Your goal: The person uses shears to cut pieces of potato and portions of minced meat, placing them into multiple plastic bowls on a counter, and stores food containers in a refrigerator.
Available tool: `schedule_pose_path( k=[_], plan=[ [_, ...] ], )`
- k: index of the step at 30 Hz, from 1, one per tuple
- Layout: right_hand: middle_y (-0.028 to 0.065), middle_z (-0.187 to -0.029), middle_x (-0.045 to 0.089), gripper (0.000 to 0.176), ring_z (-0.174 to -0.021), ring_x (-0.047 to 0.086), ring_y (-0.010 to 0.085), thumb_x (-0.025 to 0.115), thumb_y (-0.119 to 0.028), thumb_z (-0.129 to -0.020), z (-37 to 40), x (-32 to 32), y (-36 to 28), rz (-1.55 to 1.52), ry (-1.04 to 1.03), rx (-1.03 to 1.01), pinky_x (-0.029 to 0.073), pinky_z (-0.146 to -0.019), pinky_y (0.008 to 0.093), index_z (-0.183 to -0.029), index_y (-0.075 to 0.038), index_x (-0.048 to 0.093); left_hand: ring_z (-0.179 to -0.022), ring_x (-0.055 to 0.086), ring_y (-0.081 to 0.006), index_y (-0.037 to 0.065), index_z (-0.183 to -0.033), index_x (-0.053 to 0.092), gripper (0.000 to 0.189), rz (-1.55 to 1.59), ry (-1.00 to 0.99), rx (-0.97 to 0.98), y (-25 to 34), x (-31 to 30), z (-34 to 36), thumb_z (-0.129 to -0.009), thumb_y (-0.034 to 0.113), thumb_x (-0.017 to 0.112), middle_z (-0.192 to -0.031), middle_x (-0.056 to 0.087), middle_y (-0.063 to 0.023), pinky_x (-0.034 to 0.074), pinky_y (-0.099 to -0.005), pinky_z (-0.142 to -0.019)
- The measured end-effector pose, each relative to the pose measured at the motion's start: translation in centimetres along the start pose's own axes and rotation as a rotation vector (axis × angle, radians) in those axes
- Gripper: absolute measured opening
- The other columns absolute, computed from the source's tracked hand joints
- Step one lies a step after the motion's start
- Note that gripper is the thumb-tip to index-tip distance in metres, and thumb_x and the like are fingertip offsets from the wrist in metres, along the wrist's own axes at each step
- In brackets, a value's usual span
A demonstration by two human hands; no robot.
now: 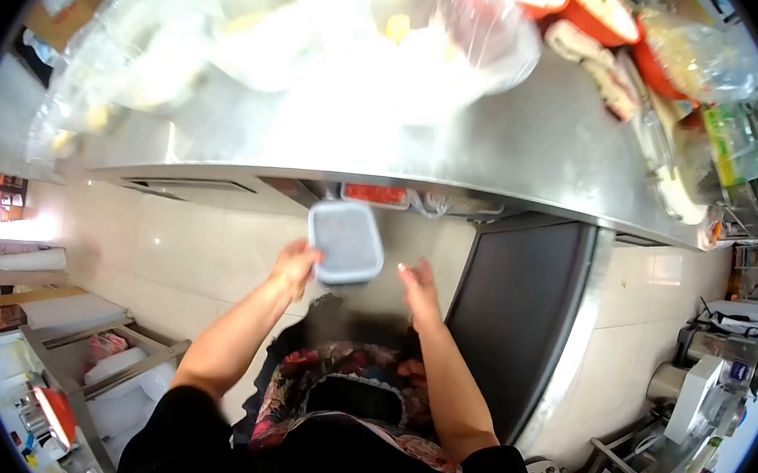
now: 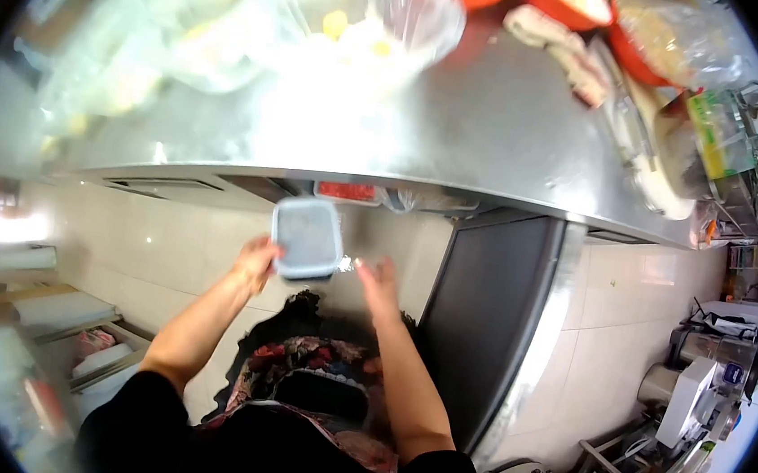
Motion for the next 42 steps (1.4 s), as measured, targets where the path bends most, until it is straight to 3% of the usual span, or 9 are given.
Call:
schedule_pose_path(
  k=[2,7,10,14,16,20,24,28,42],
  plan=[
    [0.0165,-0.144,0.016,0.088,-0.13,0.023,0.0304,0.052,-0.058,-0.079,5.3,3.4,-1.4,-0.222,-0.235,0.291,0.027,-0.101,0.0466,-0.141,-0.013,0.009,-0.064,0.057,-0.0111,0.004,-0.099,0.055,0.029,0.144,-0.111,-0.028,0.9,-2.2,8.7,-0.071,0.0,0.059,-0.078,0.06,-0.0019,0.046,-0.0231,-0.049],
    [0.0124,-0.138,0.031,0.098,-0.125,0.032,0.0272,0.047,-0.071,-0.071,17.3,12.4,-7.9,-0.656,-1.045,0.125,0.029,-0.101,0.0457,-0.14,-0.01,0.015,-0.081,0.062,-0.0182,0.0,-0.095,0.057,0.023,0.328,-0.491,-0.076,5.5,-6.9,24.6,-0.072,-0.006,0.056,-0.092,0.063,-0.0107,0.052,-0.0305,-0.076],
    [0.0122,-0.132,0.04,0.093,-0.12,0.04,0.0253,0.05,-0.067,-0.072,22.5,15.1,-12.5,-0.843,-1.2,0.108,0.033,-0.099,0.0401,-0.138,-0.007,0.023,-0.089,0.06,-0.0169,-0.001,-0.104,0.055,0.03,0.289,-0.639,-0.065,8.4,-7.1,30.4,-0.075,-0.006,0.055,-0.101,0.061,-0.0093,0.049,-0.0309,-0.082],
    [0.0138,-0.111,0.057,0.053,-0.101,0.055,0.0253,0.048,-0.042,-0.083,21.4,13.3,-11.1,-0.676,-0.892,0.304,0.044,-0.088,0.0377,-0.118,-0.002,0.05,-0.086,0.059,-0.012,0.001,-0.108,0.054,0.031,0.018,-0.748,0.017,11.6,-5.9,34.3,-0.078,-0.002,0.059,-0.099,0.061,-0.0055,0.048,-0.0265,-0.077],
    [0.0125,-0.106,0.059,0.035,-0.098,0.056,0.0241,0.04,-0.022,-0.087,26.6,13.3,-16.1,-0.845,-1.169,0.268,0.045,-0.086,0.035,-0.113,-0.002,0.053,-0.084,0.058,-0.0101,0.002,-0.108,0.055,0.031,-0.294,-0.817,0.044,12.8,-5.6,35.5,-0.079,0.0,0.061,-0.097,0.062,-0.0045,0.048,-0.0248,-0.074],
    [0.0115,-0.117,0.053,0.052,-0.108,0.051,0.0246,0.047,-0.035,-0.078,29.7,11.8,-18.0,-0.731,-1.028,0.071,0.039,-0.093,0.0376,-0.122,-0.006,0.046,-0.08,0.056,-0.0105,0.002,-0.11,0.054,0.036,-0.528,-0.643,0.343,14.8,-5.7,34.6,-0.077,0.005,0.066,-0.088,0.059,-0.0021,0.047,-0.0245,-0.072],
    [0.0122,-0.123,0.049,0.063,-0.112,0.048,0.0269,0.046,-0.041,-0.072,30.7,10.3,-21.7,-0.608,-0.983,-0.034,0.037,-0.095,0.0398,-0.126,-0.009,0.044,-0.083,0.055,-0.0165,0.001,-0.112,0.054,0.041,-0.663,-0.485,1.113,24.4,0.6,37.9,-0.073,0.006,0.067,-0.093,0.056,-0.0086,0.046,-0.0268,-0.07],
    [0.0118,-0.121,0.05,0.063,-0.109,0.049,0.0248,0.046,-0.04,-0.072,30.2,9.6,-24.5,-0.585,-1.105,-0.106,0.038,-0.094,0.0369,-0.125,-0.007,0.043,-0.074,0.054,-0.0126,-0.001,-0.087,0.062,0.014,-0.869,-0.543,1.003,28.8,4.5,36.5,-0.074,-0.002,0.063,-0.082,0.055,-0.0053,0.044,-0.0233,-0.066],
    [0.0155,-0.121,0.049,0.058,-0.108,0.05,0.0243,0.047,-0.03,-0.077,19.5,-4.2,-37.4,-0.672,-1.224,-0.208,0.038,-0.094,0.0372,-0.126,-0.001,0.04,-0.062,0.054,-0.0159,0.0,-0.079,0.059,0.017,-1.091,-0.341,1.123,38.4,24.5,32.4,-0.066,0.0,0.07,-0.073,0.057,-0.0072,0.045,-0.0258,-0.058]
  ],
)
Point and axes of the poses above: each hand's wrist, its own z-axis away from the middle knuckle, its own x-axis out of the palm, y = z × x, the point moved 5 cm from there along -z, towards the middle knuckle
